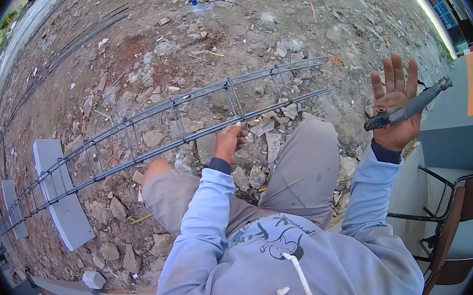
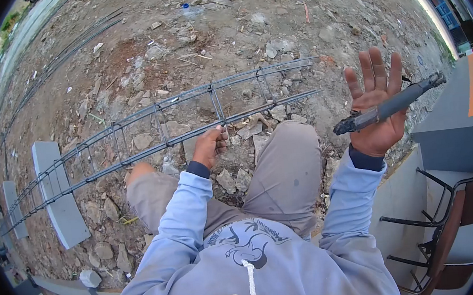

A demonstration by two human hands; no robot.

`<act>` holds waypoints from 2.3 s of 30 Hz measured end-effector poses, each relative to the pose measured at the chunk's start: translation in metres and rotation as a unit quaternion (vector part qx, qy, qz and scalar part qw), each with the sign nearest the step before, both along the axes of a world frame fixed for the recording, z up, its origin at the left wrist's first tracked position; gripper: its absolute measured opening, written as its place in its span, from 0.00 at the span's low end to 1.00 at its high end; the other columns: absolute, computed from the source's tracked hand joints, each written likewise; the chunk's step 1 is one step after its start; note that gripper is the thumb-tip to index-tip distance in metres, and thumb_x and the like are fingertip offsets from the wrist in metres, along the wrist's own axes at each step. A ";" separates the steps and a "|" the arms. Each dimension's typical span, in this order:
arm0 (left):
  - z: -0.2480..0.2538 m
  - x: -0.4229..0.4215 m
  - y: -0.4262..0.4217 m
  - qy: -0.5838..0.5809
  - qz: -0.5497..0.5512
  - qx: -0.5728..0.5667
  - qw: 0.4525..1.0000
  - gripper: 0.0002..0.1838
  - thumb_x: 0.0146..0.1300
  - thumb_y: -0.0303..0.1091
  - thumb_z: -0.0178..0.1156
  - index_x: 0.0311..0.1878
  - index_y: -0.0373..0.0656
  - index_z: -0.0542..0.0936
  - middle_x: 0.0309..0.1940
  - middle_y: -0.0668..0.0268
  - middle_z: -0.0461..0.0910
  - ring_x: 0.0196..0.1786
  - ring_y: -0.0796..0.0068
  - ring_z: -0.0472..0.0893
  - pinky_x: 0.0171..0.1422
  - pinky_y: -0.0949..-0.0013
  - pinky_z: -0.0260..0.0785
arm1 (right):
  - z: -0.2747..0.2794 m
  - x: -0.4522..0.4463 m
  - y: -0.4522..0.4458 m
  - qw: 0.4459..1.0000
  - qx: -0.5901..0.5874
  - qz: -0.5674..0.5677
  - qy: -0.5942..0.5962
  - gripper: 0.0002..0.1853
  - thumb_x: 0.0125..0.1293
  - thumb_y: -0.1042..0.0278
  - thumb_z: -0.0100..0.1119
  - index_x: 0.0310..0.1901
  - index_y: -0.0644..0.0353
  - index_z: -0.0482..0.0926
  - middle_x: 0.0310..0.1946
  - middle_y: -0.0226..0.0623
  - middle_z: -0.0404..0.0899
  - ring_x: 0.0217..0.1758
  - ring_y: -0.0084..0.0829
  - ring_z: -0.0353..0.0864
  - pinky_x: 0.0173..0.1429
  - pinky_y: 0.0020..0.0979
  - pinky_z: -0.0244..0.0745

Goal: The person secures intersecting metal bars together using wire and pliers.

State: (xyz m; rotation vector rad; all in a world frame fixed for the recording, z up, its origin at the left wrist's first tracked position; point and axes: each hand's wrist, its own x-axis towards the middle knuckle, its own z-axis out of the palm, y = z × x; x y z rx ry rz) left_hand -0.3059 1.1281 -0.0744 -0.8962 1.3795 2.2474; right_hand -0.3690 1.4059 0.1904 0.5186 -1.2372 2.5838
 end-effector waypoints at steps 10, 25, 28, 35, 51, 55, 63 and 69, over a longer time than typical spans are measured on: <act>0.000 -0.006 0.022 0.010 0.041 -0.013 0.999 0.10 0.66 0.38 0.55 0.35 0.42 0.78 0.21 0.73 0.71 0.21 0.82 0.68 0.25 0.76 0.61 | -0.031 0.024 -0.066 0.943 0.114 0.216 -0.228 0.27 0.70 0.62 0.47 0.66 0.68 0.58 0.42 0.48 0.80 0.36 0.31 0.83 0.34 0.25 0.80; -0.019 -0.015 0.048 0.033 0.150 -0.029 0.988 0.10 0.61 0.33 0.53 0.32 0.36 0.78 0.20 0.70 0.71 0.19 0.81 0.68 0.21 0.76 0.60 | -0.126 -0.016 -0.113 0.236 0.959 0.124 0.099 0.34 0.52 0.68 0.55 0.63 0.62 0.64 0.48 0.63 0.74 0.52 0.53 0.76 0.52 0.42 0.74; -0.027 -0.014 0.050 0.041 0.145 -0.042 0.988 0.10 0.61 0.33 0.53 0.32 0.35 0.78 0.20 0.70 0.71 0.19 0.82 0.68 0.21 0.76 0.60 | -0.140 -0.013 -0.112 0.216 0.965 0.109 0.105 0.35 0.52 0.67 0.55 0.64 0.65 0.62 0.47 0.61 0.74 0.50 0.56 0.75 0.55 0.44 0.71; -0.038 -0.015 0.049 0.044 0.132 -0.071 0.988 0.09 0.62 0.32 0.53 0.31 0.36 0.78 0.19 0.71 0.71 0.18 0.82 0.67 0.21 0.76 0.58 | -0.159 -0.015 -0.101 0.254 0.954 0.108 0.113 0.34 0.54 0.69 0.52 0.65 0.67 0.60 0.46 0.61 0.74 0.49 0.57 0.75 0.57 0.47 0.69; -0.014 -0.010 0.043 0.011 0.129 -0.038 0.991 0.10 0.58 0.33 0.56 0.32 0.34 0.79 0.21 0.67 0.76 0.19 0.78 0.74 0.21 0.75 0.64 | -0.147 -0.011 -0.113 0.259 0.941 0.207 0.073 0.22 0.57 0.66 0.47 0.53 0.68 0.72 0.38 0.57 0.79 0.42 0.49 0.82 0.46 0.44 0.76; -0.008 -0.008 0.042 -0.015 0.136 0.008 0.991 0.13 0.60 0.38 0.55 0.32 0.36 0.79 0.21 0.66 0.77 0.20 0.76 0.75 0.23 0.74 0.65 | -0.150 -0.024 -0.120 0.247 0.902 0.350 0.055 0.20 0.55 0.63 0.49 0.42 0.70 0.80 0.34 0.56 0.82 0.41 0.44 0.83 0.46 0.44 0.75; 0.017 -0.003 0.052 0.076 0.142 0.346 0.924 0.30 0.63 0.61 0.50 0.48 0.38 0.71 0.41 0.57 0.77 0.46 0.63 0.77 0.46 0.57 0.72 | -0.176 0.019 -0.088 0.610 0.392 0.469 -0.504 0.28 0.69 0.43 0.44 0.38 0.65 0.77 0.24 0.39 0.80 0.22 0.33 0.81 0.16 0.25 0.66; 0.021 -0.010 0.065 0.036 0.195 0.447 0.872 0.21 0.62 0.51 0.58 0.36 0.39 0.75 0.29 0.62 0.78 0.29 0.68 0.79 0.38 0.60 0.77 | -0.184 0.026 -0.080 0.605 0.373 0.492 -0.504 0.32 0.67 0.37 0.45 0.40 0.67 0.75 0.25 0.41 0.80 0.23 0.33 0.82 0.18 0.24 0.71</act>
